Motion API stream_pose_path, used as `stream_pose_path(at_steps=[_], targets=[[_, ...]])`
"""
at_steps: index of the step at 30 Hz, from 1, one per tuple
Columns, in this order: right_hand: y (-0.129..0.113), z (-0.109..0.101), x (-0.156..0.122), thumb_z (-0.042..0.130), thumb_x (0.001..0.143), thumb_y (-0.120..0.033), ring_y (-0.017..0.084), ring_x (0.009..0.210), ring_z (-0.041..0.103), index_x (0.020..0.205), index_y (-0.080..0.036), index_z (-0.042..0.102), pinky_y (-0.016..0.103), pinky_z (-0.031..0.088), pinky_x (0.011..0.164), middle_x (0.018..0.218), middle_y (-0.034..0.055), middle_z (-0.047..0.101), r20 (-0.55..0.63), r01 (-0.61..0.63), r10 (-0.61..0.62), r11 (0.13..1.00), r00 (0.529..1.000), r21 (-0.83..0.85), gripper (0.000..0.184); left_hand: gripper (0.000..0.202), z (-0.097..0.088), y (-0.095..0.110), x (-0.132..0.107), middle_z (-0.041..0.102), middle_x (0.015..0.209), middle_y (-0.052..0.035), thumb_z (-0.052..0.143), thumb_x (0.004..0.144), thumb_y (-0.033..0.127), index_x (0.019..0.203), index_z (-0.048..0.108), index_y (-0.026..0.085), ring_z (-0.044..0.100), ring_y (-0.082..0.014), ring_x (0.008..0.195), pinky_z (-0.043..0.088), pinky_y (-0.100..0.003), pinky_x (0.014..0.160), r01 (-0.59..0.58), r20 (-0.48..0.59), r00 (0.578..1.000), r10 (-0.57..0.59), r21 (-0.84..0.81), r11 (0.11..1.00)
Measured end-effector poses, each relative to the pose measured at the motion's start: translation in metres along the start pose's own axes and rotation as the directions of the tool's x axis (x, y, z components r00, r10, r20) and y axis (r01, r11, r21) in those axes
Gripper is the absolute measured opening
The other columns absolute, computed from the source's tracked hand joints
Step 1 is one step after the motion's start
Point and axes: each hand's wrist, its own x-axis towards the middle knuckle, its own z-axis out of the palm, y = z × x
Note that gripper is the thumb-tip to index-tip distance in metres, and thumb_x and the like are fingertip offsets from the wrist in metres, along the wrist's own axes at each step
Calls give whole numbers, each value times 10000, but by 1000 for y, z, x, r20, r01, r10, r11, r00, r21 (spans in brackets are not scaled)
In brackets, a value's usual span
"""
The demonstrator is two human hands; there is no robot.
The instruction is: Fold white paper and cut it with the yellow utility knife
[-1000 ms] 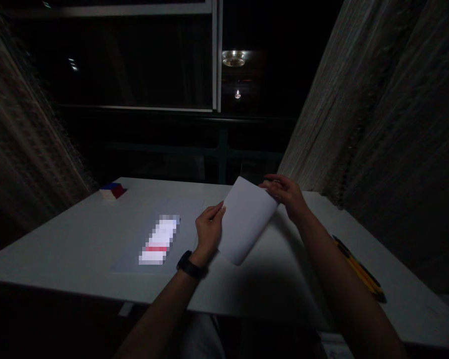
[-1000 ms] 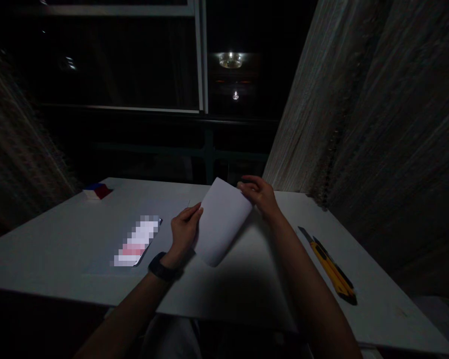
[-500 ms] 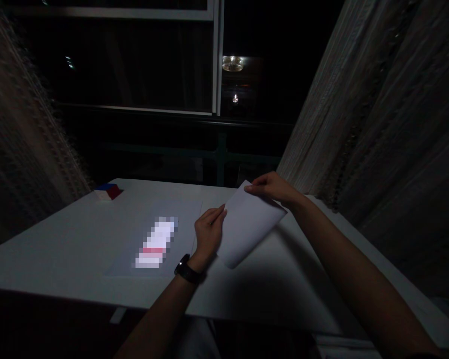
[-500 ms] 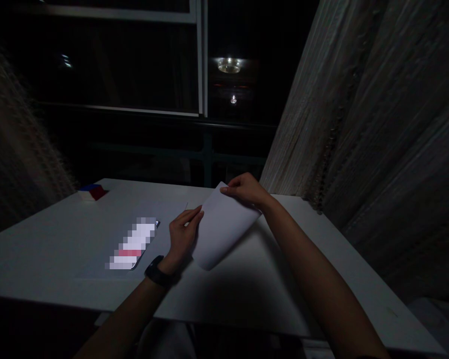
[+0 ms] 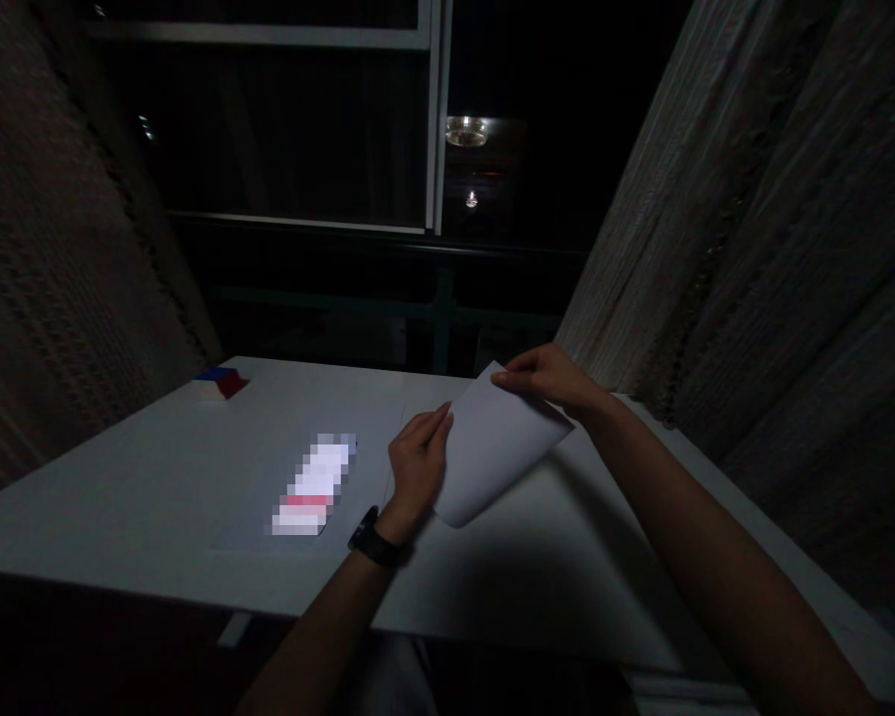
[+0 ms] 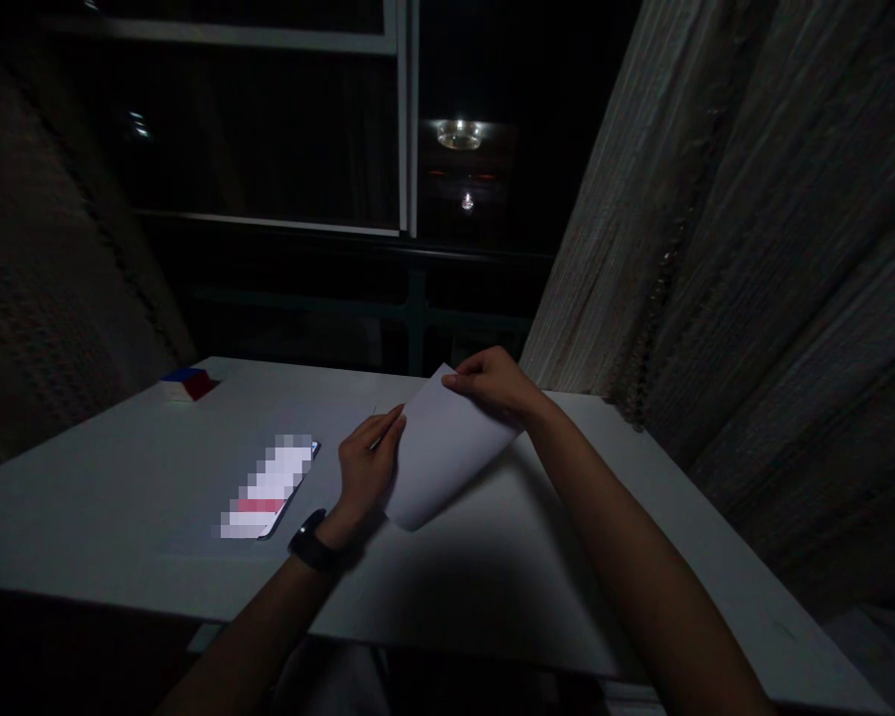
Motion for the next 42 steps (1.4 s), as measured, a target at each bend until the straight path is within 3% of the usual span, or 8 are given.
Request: stream_pose_path(at_steps=[11, 20, 30, 42], targets=[[-9, 4, -1, 658, 640, -436, 120, 547, 482, 682, -115, 687, 236, 344, 490, 595, 12, 593, -99, 43, -42, 999, 994, 12, 325, 212, 15, 26, 32, 682, 946, -43, 553, 866, 242, 1027, 689, 221, 630, -156, 868, 490, -285, 794, -85, -23, 996, 87, 51, 995], [-14, 6, -3, 645, 654, -450, 140, 591, 521, 705, -120, 701, 241, 374, 525, 641, 28, 626, -129, 46, -46, 999, 991, -1, 339, 231, 12, 27, 29, 704, 956, -33, 563, 860, 288, 1047, 688, 235, 648, -169, 864, 495, -285, 777, 40, 4, 999, -40, -43, 998], [-13, 6, -5, 669, 634, -434, 132, 568, 512, 718, -118, 705, 241, 367, 510, 626, 26, 624, -117, 22, -20, 1000, 993, 16, 329, 216, 9, 31, 26, 704, 927, -34, 582, 844, 268, 1017, 701, 218, 651, -159, 834, 494, -271, 760, 33, -18, 999, -36, -110, 993], [-15, 7, -9, 668, 636, -488, 139, 578, 523, 690, -121, 701, 240, 370, 510, 629, 38, 631, -133, 40, -36, 999, 991, 29, 373, 232, 1, 37, 24, 705, 955, -37, 581, 844, 283, 1038, 693, 222, 648, -166, 864, 496, -274, 761, 80, 27, 997, -77, -134, 988]])
